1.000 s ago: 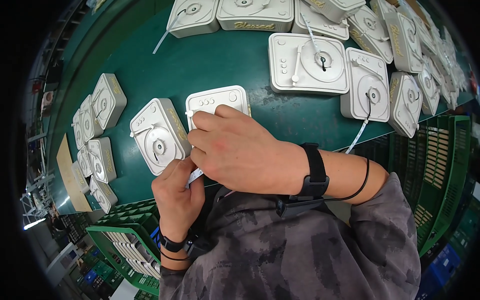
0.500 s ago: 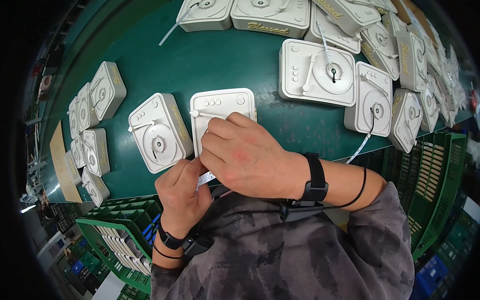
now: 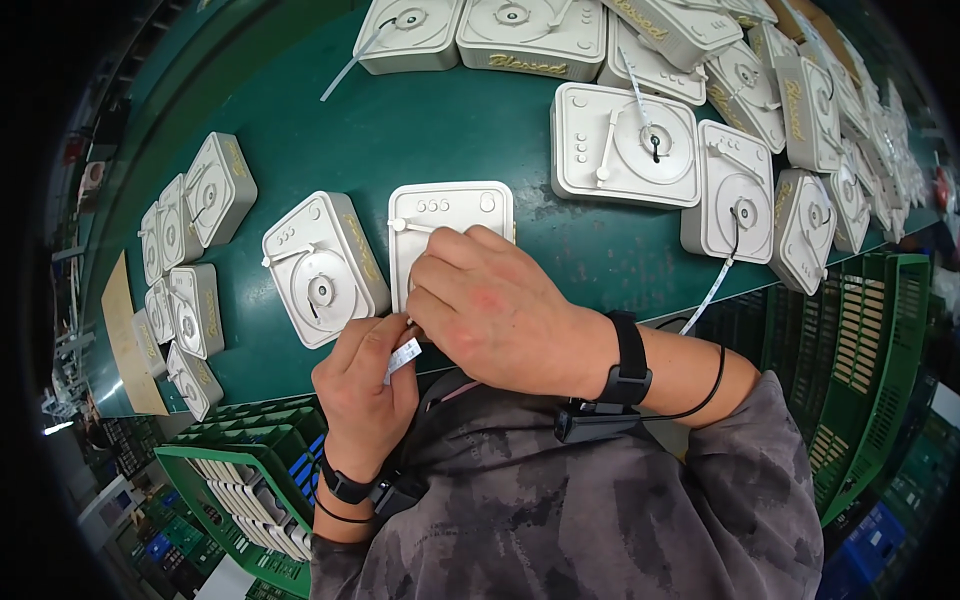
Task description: Assembling small electronic components by routing cables and fitting parts into plastic housings on a production line.
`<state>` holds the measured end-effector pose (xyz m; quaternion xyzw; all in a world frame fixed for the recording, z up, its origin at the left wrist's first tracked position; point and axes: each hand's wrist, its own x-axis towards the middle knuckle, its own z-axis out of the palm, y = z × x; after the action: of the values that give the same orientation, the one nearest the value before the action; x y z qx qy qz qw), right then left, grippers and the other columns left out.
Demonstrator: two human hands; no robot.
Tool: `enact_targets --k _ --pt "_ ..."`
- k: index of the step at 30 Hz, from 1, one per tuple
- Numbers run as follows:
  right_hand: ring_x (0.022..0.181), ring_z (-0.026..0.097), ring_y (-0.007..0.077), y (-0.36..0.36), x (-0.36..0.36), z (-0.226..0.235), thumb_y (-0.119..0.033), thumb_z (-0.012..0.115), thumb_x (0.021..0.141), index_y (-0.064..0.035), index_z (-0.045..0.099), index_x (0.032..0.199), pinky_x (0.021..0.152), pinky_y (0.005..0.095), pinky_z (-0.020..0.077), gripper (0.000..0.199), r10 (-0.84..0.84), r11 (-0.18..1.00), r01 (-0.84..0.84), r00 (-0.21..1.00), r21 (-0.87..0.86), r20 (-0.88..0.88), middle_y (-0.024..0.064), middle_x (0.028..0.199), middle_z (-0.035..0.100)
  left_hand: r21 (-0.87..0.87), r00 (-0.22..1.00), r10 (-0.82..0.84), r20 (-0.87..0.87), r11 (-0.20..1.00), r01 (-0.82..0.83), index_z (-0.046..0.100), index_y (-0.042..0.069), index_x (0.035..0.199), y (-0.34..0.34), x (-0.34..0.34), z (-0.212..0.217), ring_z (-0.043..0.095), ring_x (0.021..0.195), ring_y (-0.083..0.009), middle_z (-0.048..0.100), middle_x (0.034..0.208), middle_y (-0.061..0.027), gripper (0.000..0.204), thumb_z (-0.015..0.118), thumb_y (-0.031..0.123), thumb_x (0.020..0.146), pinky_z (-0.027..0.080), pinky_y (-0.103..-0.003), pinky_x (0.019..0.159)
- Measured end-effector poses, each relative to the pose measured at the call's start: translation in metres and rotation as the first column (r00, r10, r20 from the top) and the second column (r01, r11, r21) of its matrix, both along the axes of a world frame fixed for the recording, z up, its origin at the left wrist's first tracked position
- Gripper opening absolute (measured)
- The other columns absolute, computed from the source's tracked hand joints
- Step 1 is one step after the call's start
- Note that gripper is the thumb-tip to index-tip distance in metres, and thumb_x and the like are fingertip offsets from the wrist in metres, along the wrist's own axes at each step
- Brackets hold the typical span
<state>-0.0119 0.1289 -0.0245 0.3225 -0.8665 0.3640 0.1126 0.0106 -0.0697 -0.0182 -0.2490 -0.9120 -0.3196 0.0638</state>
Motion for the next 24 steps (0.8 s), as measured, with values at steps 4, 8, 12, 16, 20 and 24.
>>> enact_targets --k 4,8,12,16,20,24 --pt "0.083 0.055 0.0259 0.002 0.001 -0.004 -0.004 0.069 0.067 -0.0045 0.062 0.085 0.070 0.0362 0.0432 0.020 -0.016 0.999 0.015 1.000 -0.038 -0.018 0.0066 0.084 0.056 -0.057 0.996 -0.007 -0.087 0.998 0.002 0.068 0.007 0.105 0.004 0.002 -0.003 0.062 0.064 -0.0246 0.062 0.087 -0.0057 0.040 0.068 0.000 0.066 0.049 -0.034 0.055" --pt "0.081 0.055 0.0264 0.001 0.004 -0.008 -0.004 0.068 0.064 -0.0043 0.062 0.085 0.070 0.0369 0.0434 0.022 -0.027 0.999 0.025 0.998 -0.038 -0.054 0.0066 0.083 0.056 -0.071 0.989 -0.065 -0.134 0.996 0.055 0.068 0.003 0.103 0.002 -0.001 -0.010 0.061 0.063 -0.0239 0.062 0.087 -0.0076 0.039 0.066 0.005 0.065 0.048 -0.033 0.055" --pt "0.081 0.056 0.0263 -0.001 0.005 -0.013 -0.004 0.066 0.062 -0.0037 0.061 0.084 0.070 0.0376 0.0428 0.022 -0.020 0.998 0.015 0.997 -0.067 -0.079 0.0072 0.083 0.055 -0.038 0.982 -0.115 -0.148 0.993 0.110 0.067 0.001 0.102 0.001 -0.005 -0.014 0.060 0.061 -0.0236 0.060 0.086 -0.0090 0.040 0.065 0.005 0.063 0.047 -0.033 0.053" --pt "0.081 0.056 0.0261 0.001 0.003 -0.012 -0.006 0.066 0.063 -0.0035 0.061 0.084 0.069 0.0374 0.0420 0.022 -0.007 0.999 0.004 0.997 -0.037 -0.074 0.0075 0.083 0.055 -0.059 0.979 -0.130 -0.154 0.991 0.123 0.067 -0.002 0.102 0.001 -0.006 -0.015 0.057 0.059 -0.0231 0.059 0.084 -0.0094 0.040 0.064 0.005 0.063 0.045 -0.033 0.051" --pt "0.080 0.055 0.0260 0.000 0.003 -0.012 -0.007 0.065 0.065 -0.0040 0.060 0.084 0.069 0.0376 0.0414 0.019 -0.026 0.998 0.021 0.996 -0.057 -0.088 0.0070 0.082 0.054 -0.078 0.981 -0.121 -0.149 0.991 0.110 0.067 -0.001 0.104 0.006 -0.006 -0.013 0.058 0.060 -0.0242 0.059 0.083 -0.0093 0.041 0.063 0.005 0.063 0.045 -0.035 0.052" --pt "0.081 0.055 0.0253 0.000 0.003 -0.009 -0.011 0.063 0.070 -0.0056 0.059 0.083 0.068 0.0376 0.0416 0.015 -0.009 0.999 0.006 0.998 -0.050 -0.067 0.0065 0.081 0.053 -0.066 0.990 -0.054 -0.128 0.997 0.046 0.067 0.004 0.106 0.005 -0.003 -0.008 0.061 0.064 -0.0283 0.062 0.085 -0.0082 0.044 0.062 0.002 0.063 0.047 -0.039 0.054"
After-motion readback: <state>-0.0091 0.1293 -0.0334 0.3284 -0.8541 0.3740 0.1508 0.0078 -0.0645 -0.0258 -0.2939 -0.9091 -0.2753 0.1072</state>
